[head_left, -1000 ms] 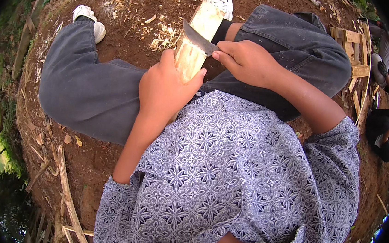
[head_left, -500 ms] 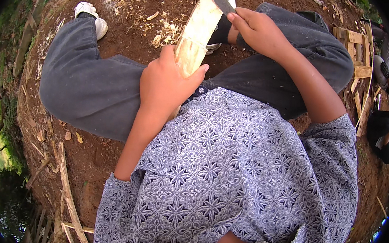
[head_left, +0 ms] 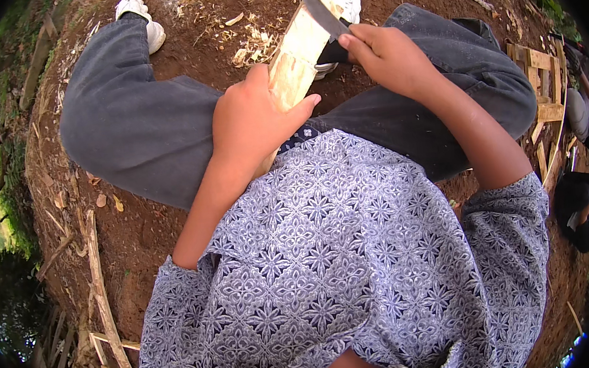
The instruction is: The person sits on the ground and carves a piece of wood using a chisel and hammer. They then switch to a knife to further shape and smooth the wood, creating a pointed tip.
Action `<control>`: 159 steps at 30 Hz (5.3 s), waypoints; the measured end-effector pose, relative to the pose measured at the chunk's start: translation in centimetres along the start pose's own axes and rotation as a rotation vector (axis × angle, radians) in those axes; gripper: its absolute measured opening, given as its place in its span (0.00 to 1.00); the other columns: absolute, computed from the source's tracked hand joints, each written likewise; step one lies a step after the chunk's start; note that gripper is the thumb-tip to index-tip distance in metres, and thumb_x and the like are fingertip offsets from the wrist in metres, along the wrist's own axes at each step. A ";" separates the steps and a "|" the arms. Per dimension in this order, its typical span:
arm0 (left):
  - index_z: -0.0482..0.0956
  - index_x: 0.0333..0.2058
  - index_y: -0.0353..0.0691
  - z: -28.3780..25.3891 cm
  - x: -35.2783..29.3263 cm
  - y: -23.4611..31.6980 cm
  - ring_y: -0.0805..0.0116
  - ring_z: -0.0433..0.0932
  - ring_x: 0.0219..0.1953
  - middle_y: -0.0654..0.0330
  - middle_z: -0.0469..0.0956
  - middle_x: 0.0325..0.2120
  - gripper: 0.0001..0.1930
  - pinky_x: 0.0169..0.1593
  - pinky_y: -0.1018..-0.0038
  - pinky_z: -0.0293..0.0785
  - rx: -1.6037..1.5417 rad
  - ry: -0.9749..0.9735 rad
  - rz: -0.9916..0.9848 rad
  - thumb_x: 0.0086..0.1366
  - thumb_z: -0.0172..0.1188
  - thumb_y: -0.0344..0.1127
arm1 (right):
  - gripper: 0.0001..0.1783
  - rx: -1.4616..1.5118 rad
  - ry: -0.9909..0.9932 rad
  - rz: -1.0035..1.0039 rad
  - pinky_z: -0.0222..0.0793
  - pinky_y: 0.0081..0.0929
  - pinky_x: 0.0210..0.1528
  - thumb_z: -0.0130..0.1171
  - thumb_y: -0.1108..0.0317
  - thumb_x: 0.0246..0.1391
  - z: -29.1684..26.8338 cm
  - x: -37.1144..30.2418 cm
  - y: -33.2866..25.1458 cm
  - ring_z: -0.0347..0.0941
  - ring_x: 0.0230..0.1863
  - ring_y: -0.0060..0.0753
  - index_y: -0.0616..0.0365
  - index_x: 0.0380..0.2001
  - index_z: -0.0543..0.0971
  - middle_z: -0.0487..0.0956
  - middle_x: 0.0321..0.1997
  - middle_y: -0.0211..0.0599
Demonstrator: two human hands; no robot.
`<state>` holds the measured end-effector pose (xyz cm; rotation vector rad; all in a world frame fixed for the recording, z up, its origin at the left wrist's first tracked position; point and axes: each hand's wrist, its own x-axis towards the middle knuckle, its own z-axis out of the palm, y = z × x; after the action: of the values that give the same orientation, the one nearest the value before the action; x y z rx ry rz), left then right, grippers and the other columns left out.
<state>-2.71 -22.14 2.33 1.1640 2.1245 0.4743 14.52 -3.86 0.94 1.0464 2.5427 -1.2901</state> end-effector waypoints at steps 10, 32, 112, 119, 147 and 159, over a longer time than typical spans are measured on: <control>0.78 0.37 0.32 0.2 -0.1 -0.2 0.41 0.85 0.34 0.42 0.84 0.29 0.32 0.38 0.54 0.80 0.006 0.016 0.008 0.51 0.75 0.59 | 0.23 -0.023 0.049 0.099 0.71 0.39 0.33 0.49 0.53 0.73 -0.7 1.3 0.6 0.79 0.28 0.47 0.63 0.32 0.76 0.82 0.26 0.44; 0.78 0.38 0.31 0.5 0.4 0.0 0.41 0.84 0.36 0.40 0.84 0.30 0.33 0.40 0.55 0.79 0.082 -0.033 -0.004 0.52 0.74 0.60 | 0.23 -0.149 -0.091 -0.019 0.72 0.53 0.41 0.49 0.52 0.71 2.5 -2.0 -0.6 0.79 0.37 0.62 0.63 0.35 0.80 0.81 0.30 0.56; 0.62 0.67 0.24 -10.6 -8.5 5.1 0.41 0.81 0.39 0.41 0.78 0.38 0.42 0.43 0.56 0.78 0.231 0.319 0.407 0.59 0.68 0.41 | 0.25 -0.005 0.313 -0.310 0.73 0.46 0.48 0.55 0.73 0.64 -7.7 -7.2 -10.8 0.79 0.44 0.55 0.47 0.64 0.76 0.80 0.42 0.51; 0.57 0.70 0.24 -12.3 -4.2 5.0 0.54 0.82 0.50 0.39 0.79 0.49 0.44 0.55 0.66 0.75 -0.057 0.139 0.354 0.61 0.67 0.37 | 0.25 -0.413 0.426 -0.223 0.74 0.53 0.49 0.53 0.69 0.66 -13.8 -1.1 -9.5 0.80 0.45 0.60 0.43 0.66 0.73 0.82 0.44 0.54; 0.56 0.72 0.31 -10.7 2.9 5.5 0.44 0.72 0.66 0.37 0.71 0.62 0.46 0.67 0.59 0.67 -0.165 0.212 0.134 0.59 0.69 0.33 | 0.19 -0.021 0.391 -0.197 0.74 0.44 0.43 0.54 0.67 0.68 -17.2 10.3 -4.6 0.81 0.35 0.47 0.48 0.60 0.73 0.82 0.32 0.50; 0.56 0.71 0.32 -10.7 2.1 5.2 0.50 0.76 0.61 0.39 0.75 0.57 0.46 0.64 0.60 0.70 -0.200 0.219 0.156 0.58 0.72 0.32 | 0.20 0.394 0.037 -0.042 0.64 0.18 0.22 0.54 0.61 0.71 -19.6 7.5 -6.6 0.69 0.21 0.13 0.48 0.63 0.73 0.81 0.29 0.25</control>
<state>-7.87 -17.56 12.31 1.2117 2.1170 0.9014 8.77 12.04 14.96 1.0897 2.4016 -1.8517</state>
